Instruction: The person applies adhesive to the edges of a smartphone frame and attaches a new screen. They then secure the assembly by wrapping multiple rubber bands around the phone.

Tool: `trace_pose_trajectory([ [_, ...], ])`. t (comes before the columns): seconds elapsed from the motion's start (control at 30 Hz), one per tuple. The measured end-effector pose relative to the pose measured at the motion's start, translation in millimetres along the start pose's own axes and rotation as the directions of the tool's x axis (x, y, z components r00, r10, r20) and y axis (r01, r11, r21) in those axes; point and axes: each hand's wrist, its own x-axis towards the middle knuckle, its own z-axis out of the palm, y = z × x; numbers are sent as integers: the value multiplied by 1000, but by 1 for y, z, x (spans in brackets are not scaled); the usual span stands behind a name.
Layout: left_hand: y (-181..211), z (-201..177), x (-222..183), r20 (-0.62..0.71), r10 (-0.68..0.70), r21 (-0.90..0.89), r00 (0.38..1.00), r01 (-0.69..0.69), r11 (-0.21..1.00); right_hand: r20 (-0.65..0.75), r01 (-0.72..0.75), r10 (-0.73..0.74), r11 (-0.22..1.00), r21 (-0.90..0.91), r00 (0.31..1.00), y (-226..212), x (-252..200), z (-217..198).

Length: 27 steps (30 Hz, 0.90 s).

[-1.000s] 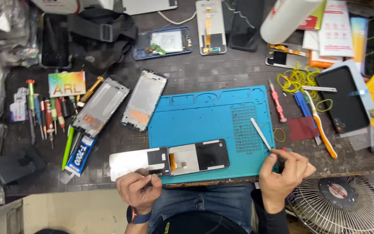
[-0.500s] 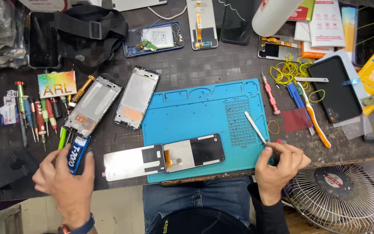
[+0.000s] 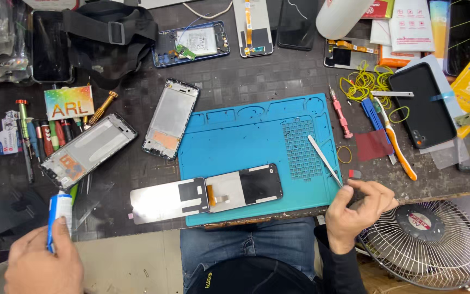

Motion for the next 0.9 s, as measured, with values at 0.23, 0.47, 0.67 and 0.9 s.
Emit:
trace_pose_trajectory([
  [0.23, -39, 8, 33, 109, -1, 104, 994, -11, 994, 15, 16, -16, 1000, 15, 1000, 3, 0, 1],
  [0.47, -33, -10, 55, 73, -36, -220, 997, 51, 974, -38, 38, -38, 999, -18, 999, 9, -3, 4],
  [0.67, 69, -71, -5, -87, 301, -577, 950, -294, 762, -57, 61, -46, 957, 282, 997, -30, -7, -9],
  [0.9, 201, -102, -85, 187, 572, -967, 798, 46, 252, 481, -372, -70, 540, 755, 874, -117, -21, -34],
])
